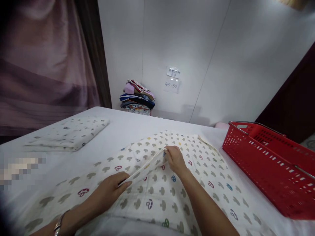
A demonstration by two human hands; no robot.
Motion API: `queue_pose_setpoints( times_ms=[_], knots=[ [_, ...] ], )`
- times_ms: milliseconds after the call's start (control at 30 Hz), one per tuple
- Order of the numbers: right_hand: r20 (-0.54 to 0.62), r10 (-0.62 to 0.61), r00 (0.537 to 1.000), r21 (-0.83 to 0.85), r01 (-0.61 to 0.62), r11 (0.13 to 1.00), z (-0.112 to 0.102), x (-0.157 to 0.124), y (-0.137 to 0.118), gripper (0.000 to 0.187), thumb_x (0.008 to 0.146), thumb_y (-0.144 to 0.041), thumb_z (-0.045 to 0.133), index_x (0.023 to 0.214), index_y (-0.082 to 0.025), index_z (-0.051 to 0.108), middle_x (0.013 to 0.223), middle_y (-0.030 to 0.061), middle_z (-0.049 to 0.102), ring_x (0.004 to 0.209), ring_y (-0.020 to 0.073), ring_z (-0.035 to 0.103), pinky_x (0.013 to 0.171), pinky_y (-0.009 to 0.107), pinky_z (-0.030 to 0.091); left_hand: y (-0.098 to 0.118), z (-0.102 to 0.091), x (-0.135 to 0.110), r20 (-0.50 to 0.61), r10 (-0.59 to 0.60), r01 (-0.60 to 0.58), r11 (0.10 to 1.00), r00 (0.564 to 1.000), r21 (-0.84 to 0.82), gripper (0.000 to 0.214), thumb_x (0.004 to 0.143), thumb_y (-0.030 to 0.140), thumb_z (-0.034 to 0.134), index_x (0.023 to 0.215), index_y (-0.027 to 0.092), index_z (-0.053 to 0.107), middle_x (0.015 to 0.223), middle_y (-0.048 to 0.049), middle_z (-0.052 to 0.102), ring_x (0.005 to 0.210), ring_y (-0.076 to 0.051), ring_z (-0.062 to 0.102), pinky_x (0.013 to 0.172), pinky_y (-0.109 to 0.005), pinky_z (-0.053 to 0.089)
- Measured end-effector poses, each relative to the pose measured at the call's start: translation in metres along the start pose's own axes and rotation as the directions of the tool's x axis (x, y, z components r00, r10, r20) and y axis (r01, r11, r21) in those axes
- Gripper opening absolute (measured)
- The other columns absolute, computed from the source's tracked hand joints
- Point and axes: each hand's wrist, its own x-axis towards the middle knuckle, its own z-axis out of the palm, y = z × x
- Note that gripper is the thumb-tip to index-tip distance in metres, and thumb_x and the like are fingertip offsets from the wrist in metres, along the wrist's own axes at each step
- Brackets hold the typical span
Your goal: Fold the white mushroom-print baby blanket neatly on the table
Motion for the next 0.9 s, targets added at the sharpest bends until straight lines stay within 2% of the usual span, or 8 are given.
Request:
queue_pose_setpoints(
  times_ms=[200, 367, 467, 567, 667, 800, 900],
  knots=[
    [0.02, -0.031, 0.999, 0.013, 0.03, 0.999, -0.001, 0.02, -0.01, 0.018, 0.093, -0.026, 0.037, 0.092, -0.022, 0.055, 0.088, 0.0036, 0.063, 0.082, 0.0179, 0.056, 0.08, 0.034, 0.04, -0.001, -0.016, 0.005, -0.03, -0.037, 0.036, 0.999, 0.999, -0.029, 0.026, 0.083, 0.042, 0.038, 0.077, 0.021, 0.054, 0.076, -0.0011, 0.058, 0.071, -0.017, 0.05, 0.065, -0.027, 0.032],
    [0.008, -0.064, 0.998, 0.022, 0.064, 0.998, 0.014, 0.039, -0.016, 0.018, 0.093, -0.025, 0.037, 0.092, -0.022, 0.055, 0.085, 0.0025, 0.062, 0.079, 0.0167, 0.055, 0.082, 0.033, 0.039, -0.002, -0.028, 0.004, -0.012, -0.043, 0.042, 0.995, 0.999, -0.092, 0.035, 0.082, 0.05, 0.037, 0.066, 0.02, 0.046, 0.069, 0.0002, 0.054, 0.066, -0.016, 0.049, 0.06, -0.025, 0.031],
    [0.002, -0.085, 0.996, 0.004, 0.085, 0.996, 0.025, 0.052, -0.02, 0.018, 0.093, -0.023, 0.037, 0.093, -0.021, 0.056, 0.089, 0.0035, 0.062, 0.084, 0.0171, 0.054, 0.082, 0.034, 0.037, -0.01, -0.044, 0.006, -0.062, -0.096, 0.084, 0.981, 0.993, -0.173, 0.039, 0.08, 0.055, 0.038, 0.064, 0.02, 0.043, 0.065, 0.0015, 0.051, 0.064, -0.016, 0.048, 0.059, -0.024, 0.033],
    [-0.022, -0.121, 0.992, -0.075, 0.119, 0.99, 0.034, 0.065, -0.029, 0.019, 0.092, -0.026, 0.04, 0.093, -0.021, 0.058, 0.096, 0.0061, 0.059, 0.093, 0.0195, 0.051, 0.082, 0.035, 0.037, -0.023, -0.066, 0.009, -0.111, -0.161, 0.125, 0.953, 0.981, -0.277, 0.043, 0.076, 0.061, 0.041, 0.066, 0.02, 0.047, 0.063, 0.0026, 0.05, 0.063, -0.015, 0.048, 0.057, -0.023, 0.036],
    [-0.021, -0.154, 0.988, -0.175, 0.148, 0.973, 0.039, 0.075, -0.041, 0.02, 0.092, -0.027, 0.04, 0.094, -0.021, 0.06, 0.094, 0.007, 0.057, 0.089, 0.02, 0.049, 0.078, 0.034, 0.038, -0.036, -0.081, 0.007, -0.121, -0.235, 0.188, 0.931, 0.964, -0.312, 0.045, 0.072, 0.064, 0.044, 0.068, 0.02, 0.05, 0.058, 0.0036, 0.049, 0.057, -0.014, 0.047, 0.051, -0.022, 0.035],
    [0.03, -0.179, 0.983, -0.276, 0.18, 0.944, 0.04, 0.081, -0.052, 0.02, 0.091, -0.025, 0.039, 0.095, -0.021, 0.059, 0.091, 0.0065, 0.056, 0.086, 0.019, 0.048, 0.071, 0.029, 0.039, -0.046, -0.081, -0.004, -0.076, -0.221, 0.192, 0.939, 0.972, -0.286, 0.041, 0.069, 0.06, 0.051, 0.064, 0.02, 0.05, 0.057, 0.0038, 0.048, 0.055, -0.013, 0.045, 0.05, -0.021, 0.034],
    [0.098, -0.181, 0.979, -0.369, 0.205, 0.907, 0.038, 0.089, -0.054, 0.018, 0.091, -0.024, 0.041, 0.095, -0.024, 0.059, 0.094, 0.0051, 0.056, 0.083, 0.0173, 0.051, 0.061, 0.025, 0.036, -0.048, -0.075, -0.016, -0.014, -0.176, 0.167, 0.952, 0.984, -0.256, 0.035, 0.069, 0.054, 0.053, 0.065, 0.02, 0.054, 0.065, 0.0019, 0.056, 0.064, -0.016, 0.051, 0.055, -0.021, 0.035]
  ],
)
